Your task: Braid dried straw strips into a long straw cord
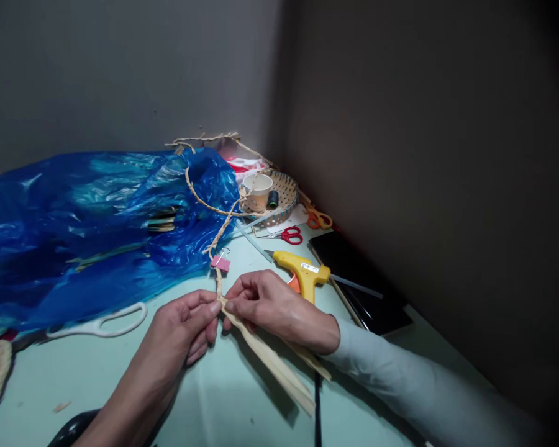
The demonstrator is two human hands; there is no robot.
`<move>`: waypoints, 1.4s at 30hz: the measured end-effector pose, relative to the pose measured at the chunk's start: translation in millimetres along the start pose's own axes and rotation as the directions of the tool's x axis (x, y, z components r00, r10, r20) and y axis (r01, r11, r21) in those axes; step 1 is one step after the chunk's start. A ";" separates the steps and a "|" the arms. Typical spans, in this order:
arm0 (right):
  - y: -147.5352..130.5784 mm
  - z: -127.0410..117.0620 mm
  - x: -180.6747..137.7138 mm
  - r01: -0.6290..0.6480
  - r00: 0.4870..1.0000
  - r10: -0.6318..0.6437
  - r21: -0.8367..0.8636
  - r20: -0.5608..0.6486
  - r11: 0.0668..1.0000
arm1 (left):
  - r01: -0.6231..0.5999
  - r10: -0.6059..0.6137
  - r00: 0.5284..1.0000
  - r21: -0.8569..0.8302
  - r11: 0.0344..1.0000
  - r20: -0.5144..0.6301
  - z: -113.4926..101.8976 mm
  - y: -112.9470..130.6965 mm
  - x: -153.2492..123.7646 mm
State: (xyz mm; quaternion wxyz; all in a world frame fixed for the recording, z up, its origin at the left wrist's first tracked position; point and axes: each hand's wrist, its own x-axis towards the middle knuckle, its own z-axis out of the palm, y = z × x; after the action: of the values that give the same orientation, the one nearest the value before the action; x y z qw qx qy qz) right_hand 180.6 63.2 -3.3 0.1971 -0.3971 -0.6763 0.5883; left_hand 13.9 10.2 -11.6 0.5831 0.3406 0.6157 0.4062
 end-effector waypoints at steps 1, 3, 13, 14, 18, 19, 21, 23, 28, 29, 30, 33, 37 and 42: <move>0.9 0.2 0.0 -0.001 1.000 0.001 0.006 0.010 1.000 | 0.012 -0.012 1.000 -0.024 1.000 -0.011 -0.6 -0.6 -0.5; 1.8 -0.8 -0.3 -0.007 0.999 0.008 -0.007 0.039 1.000 | 0.026 -0.029 0.999 -0.064 0.998 -0.039 -2.1 -2.1 -1.5; -8.1 -13.6 -2.1 0.136 0.991 -0.133 -0.275 0.031 0.952 | 0.038 -0.054 0.984 -0.093 0.995 -0.172 0.8 2.0 -3.2; -8.0 -12.0 -1.3 0.140 0.989 -0.148 -0.317 -0.002 0.938 | 0.034 -0.046 0.985 -0.078 0.996 -0.166 0.0 0.1 -1.8; -3.1 -4.0 6.4 0.112 0.983 -0.156 -0.349 -0.101 0.930 | -0.048 0.054 0.995 0.073 0.996 -0.082 -2.3 -7.8 3.6; -1.4 -2.7 9.1 0.118 0.981 -0.162 -0.333 -0.109 0.936 | -0.073 0.082 0.994 0.114 0.991 -0.069 -1.7 -8.5 4.3; 1.8 -1.1 14.7 0.122 0.983 -0.155 -0.276 -0.102 0.953 | -0.115 0.127 0.990 0.179 0.977 -0.057 1.1 -7.9 4.4; 4.0 -0.1 19.5 0.094 0.990 -0.114 -0.200 -0.088 0.975 | -0.161 0.176 0.983 0.235 0.959 -0.046 5.2 -6.1 3.8; 6.5 6.7 24.6 0.078 0.976 -0.118 -0.208 -0.185 0.975 | -0.258 0.282 0.959 0.320 0.912 -0.030 13.4 -6.0 5.3; 6.8 8.2 24.2 0.080 0.971 -0.131 -0.243 -0.199 0.967 | -0.273 0.299 0.954 0.331 0.903 -0.029 14.3 -6.7 5.9; 6.9 9.2 23.2 0.082 0.968 -0.142 -0.276 -0.206 0.958 | -0.286 0.314 0.949 0.344 0.894 -0.027 14.9 -7.3 6.4; 4.9 8.3 15.2 0.100 0.968 -0.172 -0.349 -0.181 0.932 | -0.314 0.350 0.936 0.397 0.862 -0.020 16.2 -8.1 6.4; -13.1 -2.8 0.4 0.081 0.969 -0.205 -0.602 -0.140 0.795 | -0.299 0.366 0.930 0.504 0.810 -0.038 16.6 -8.0 5.8; -60.4 -10.4 31.8 0.187 0.922 -0.383 -0.926 0.051 0.328 | -0.242 0.350 0.936 0.637 0.732 -0.047 17.9 -8.7 7.6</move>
State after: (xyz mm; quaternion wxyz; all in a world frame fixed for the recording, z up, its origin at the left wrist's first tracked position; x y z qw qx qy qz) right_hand 150.5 94.8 50.2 0.1040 -0.3636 -0.9251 0.0332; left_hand 31.6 15.0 -22.6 0.3130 0.5728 0.6980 0.2944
